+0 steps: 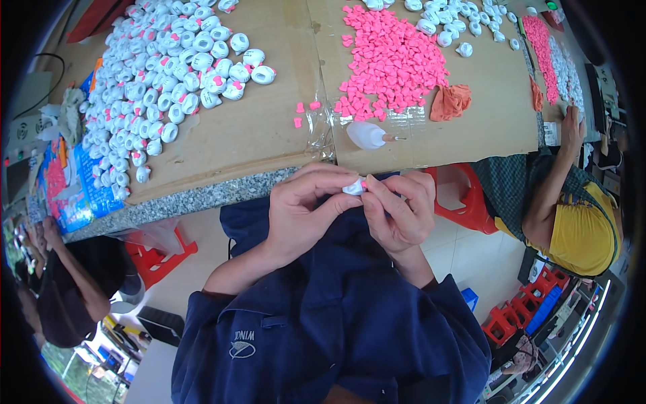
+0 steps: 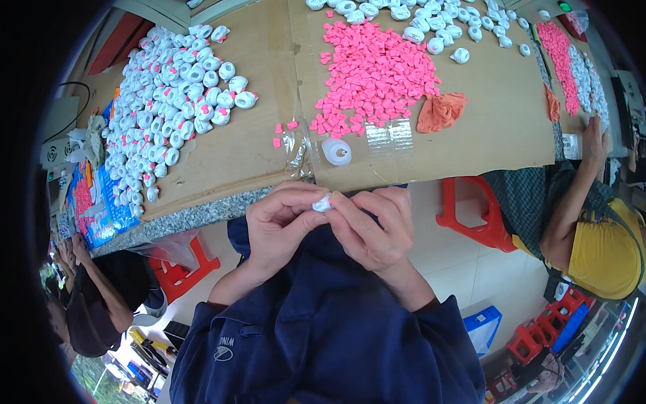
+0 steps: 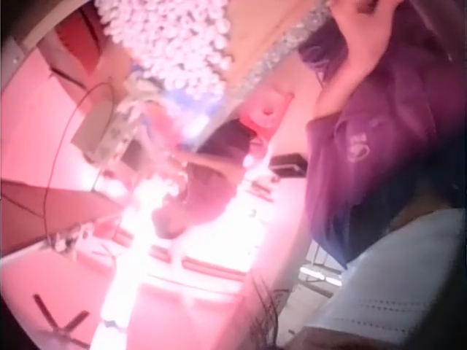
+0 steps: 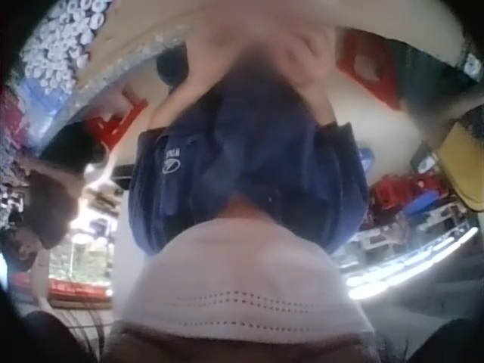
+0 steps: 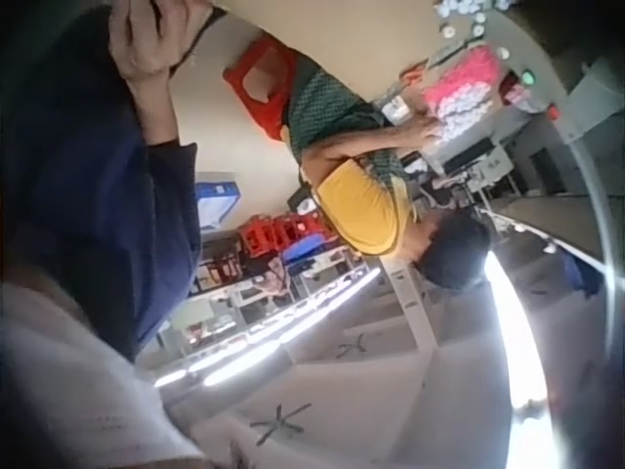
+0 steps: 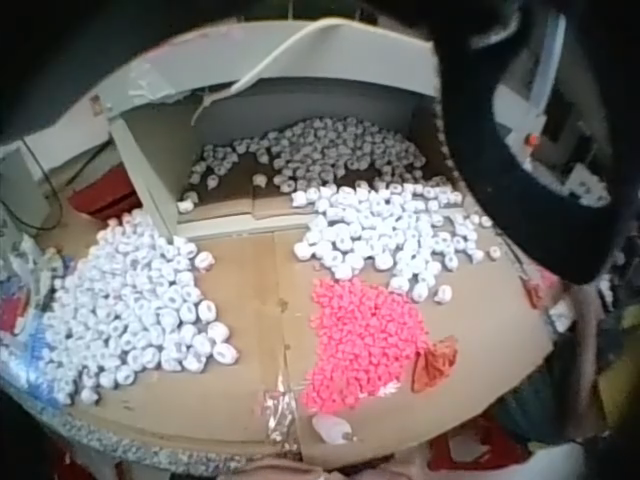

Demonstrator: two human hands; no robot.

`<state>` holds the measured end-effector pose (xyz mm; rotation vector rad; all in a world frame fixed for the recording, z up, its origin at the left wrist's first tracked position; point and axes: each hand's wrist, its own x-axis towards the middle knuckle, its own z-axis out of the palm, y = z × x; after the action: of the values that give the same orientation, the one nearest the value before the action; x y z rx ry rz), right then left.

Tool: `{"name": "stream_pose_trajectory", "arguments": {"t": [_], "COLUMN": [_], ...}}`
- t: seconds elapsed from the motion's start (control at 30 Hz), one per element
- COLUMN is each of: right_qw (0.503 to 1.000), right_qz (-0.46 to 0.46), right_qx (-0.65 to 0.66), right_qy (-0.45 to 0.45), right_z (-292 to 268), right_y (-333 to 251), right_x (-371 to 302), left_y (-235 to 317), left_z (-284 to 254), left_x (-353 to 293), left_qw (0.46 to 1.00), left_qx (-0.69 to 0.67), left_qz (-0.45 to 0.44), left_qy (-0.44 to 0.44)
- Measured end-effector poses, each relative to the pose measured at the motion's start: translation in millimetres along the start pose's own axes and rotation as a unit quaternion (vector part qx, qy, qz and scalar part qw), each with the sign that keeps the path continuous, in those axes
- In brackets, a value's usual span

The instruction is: Assembling small plastic toy components by applying glue from a bottle.

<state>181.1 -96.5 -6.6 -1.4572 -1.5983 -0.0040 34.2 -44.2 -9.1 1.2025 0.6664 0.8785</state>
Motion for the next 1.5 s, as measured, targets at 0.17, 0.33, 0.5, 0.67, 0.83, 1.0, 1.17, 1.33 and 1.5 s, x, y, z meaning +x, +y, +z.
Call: {"name": "stream_pose_trajectory", "arguments": {"t": [0.17, 0.33, 0.5, 0.67, 0.83, 1.0, 1.17, 1.33, 1.5], "right_qw": [1.0, 0.999, 0.961, 0.964, 0.972, 0.965, 0.959, 0.957, 0.958], "right_qz": [0.005, 0.017, 0.195, 0.166, 0.172, 0.189, 0.211, 0.219, 0.222], "right_qx": [0.029, 0.036, 0.193, 0.192, 0.159, 0.179, 0.185, 0.191, 0.181], "right_qy": [-0.007, -0.035, -0.028, -0.076, -0.031, -0.013, -0.025, -0.021, -0.012], "right_z": [0, -1, -7, -9, 1, 7, 5, 11, 17], "right_y": [0, -3, -4, 7, -3, -5, -9, -13, -17], "right_x": [-1, 1, 4, 3, 1, -2, 0, 1, 5], "left_y": [-2, -2, 2, 3, 1, 2, 6, 11, 15], "left_z": [-1, -1, 0, -3, -2, -5, -7, -15, -21], "left_x": [0, 0, 1, 5, 4, 3, 4, 4, 6], "left_qw": [0.972, 0.981, 0.986, 0.999, 0.994, 0.987, 0.983, 0.981, 0.974], "left_qx": [-0.209, -0.181, -0.147, 0.038, 0.109, 0.15, 0.17, 0.187, 0.22], "left_qz": [-0.111, -0.066, -0.072, -0.015, 0.027, 0.056, 0.062, 0.053, 0.053], "left_qy": [0.01, 0.014, 0.012, -0.011, 0.013, 0.007, 0.005, -0.003, -0.007]}}
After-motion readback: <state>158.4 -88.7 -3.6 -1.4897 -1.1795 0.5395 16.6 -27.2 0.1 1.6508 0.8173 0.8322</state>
